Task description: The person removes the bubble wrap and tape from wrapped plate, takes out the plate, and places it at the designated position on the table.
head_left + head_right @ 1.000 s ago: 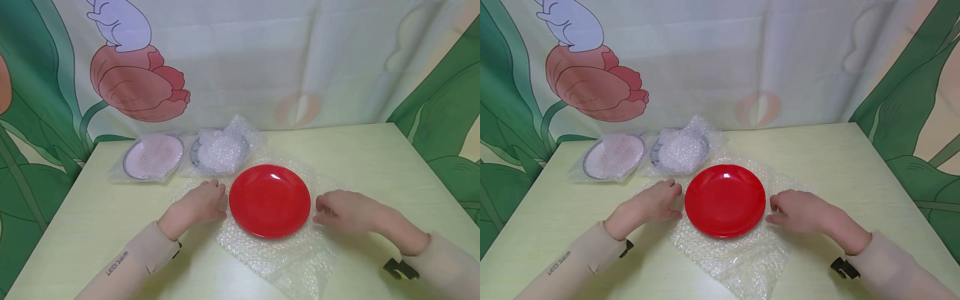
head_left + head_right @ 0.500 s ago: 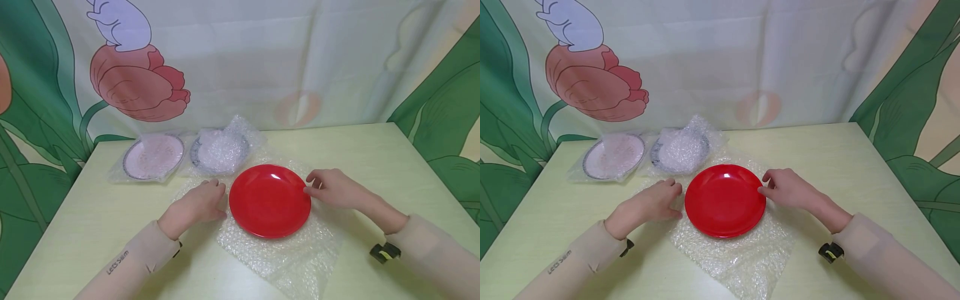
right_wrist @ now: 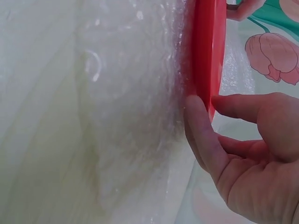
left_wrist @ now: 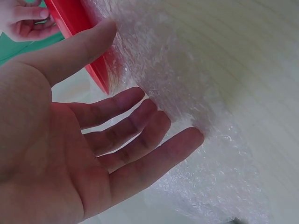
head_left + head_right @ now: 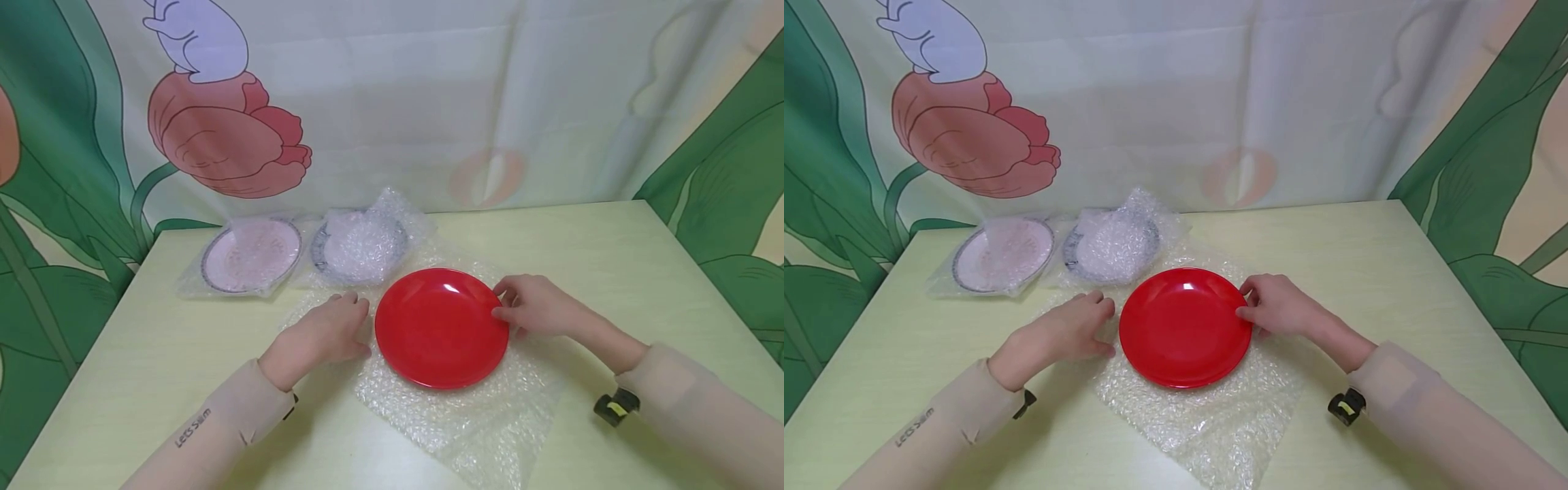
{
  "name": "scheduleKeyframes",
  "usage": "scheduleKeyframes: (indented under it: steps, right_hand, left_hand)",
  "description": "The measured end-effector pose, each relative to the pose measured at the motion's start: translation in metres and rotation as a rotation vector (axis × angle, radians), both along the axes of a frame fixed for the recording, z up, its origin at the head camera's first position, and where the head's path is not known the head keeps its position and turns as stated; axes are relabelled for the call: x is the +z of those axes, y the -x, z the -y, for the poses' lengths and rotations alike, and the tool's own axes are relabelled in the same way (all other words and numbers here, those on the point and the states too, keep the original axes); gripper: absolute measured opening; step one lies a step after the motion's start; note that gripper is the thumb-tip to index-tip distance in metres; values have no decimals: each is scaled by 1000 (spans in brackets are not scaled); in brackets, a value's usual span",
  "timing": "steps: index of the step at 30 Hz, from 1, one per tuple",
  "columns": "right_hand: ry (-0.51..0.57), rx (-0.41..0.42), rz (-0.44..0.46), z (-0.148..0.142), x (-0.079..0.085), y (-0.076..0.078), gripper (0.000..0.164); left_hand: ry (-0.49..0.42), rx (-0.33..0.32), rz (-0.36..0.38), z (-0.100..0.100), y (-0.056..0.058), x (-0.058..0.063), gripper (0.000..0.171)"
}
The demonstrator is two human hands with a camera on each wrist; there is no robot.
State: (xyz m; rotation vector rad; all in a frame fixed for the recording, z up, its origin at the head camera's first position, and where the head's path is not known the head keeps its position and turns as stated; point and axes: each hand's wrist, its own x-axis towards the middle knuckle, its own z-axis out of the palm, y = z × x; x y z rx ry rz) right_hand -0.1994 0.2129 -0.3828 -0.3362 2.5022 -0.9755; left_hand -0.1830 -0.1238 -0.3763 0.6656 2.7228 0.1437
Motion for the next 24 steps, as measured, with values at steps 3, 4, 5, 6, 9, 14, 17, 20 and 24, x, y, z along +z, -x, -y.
scheduleKeyframes:
  steps: [3, 4, 5, 6, 9, 14, 17, 20, 24]
  right_hand:
    - [17, -13, 1, 1, -3, 1, 43]
    - [21, -17, 2, 1, -4, 2, 43]
    - [26, -22, 5, 1, -4, 2, 42]
    - [30, -27, 7, 1, -5, 2, 41]
    - [50, -44, 22, 1, -7, 2, 40]
    - [78, -79, 54, 1, -6, 2, 42]
    - [95, -92, 65, 2, -5, 0, 44]
    - [118, -90, 70, 2, -4, -2, 45]
    - [158, -81, 86, 1, -3, -3, 42]
  left_hand:
    - [-2, 1, 2, 0, 0, 0, 42]
    - [-2, 3, 4, 0, 0, 0, 42]
    - [-2, 5, 6, 0, 0, 1, 42]
    - [-1, 6, 7, 0, 0, 1, 42]
    - [1, 10, 9, -1, 0, 1, 42]
    - [4, 6, 3, -1, 0, 1, 44]
    - [4, -1, -5, -1, 0, 1, 44]
    - [4, -4, -9, -1, -1, 2, 43]
    - [3, 2, -5, -2, -1, 2, 44]
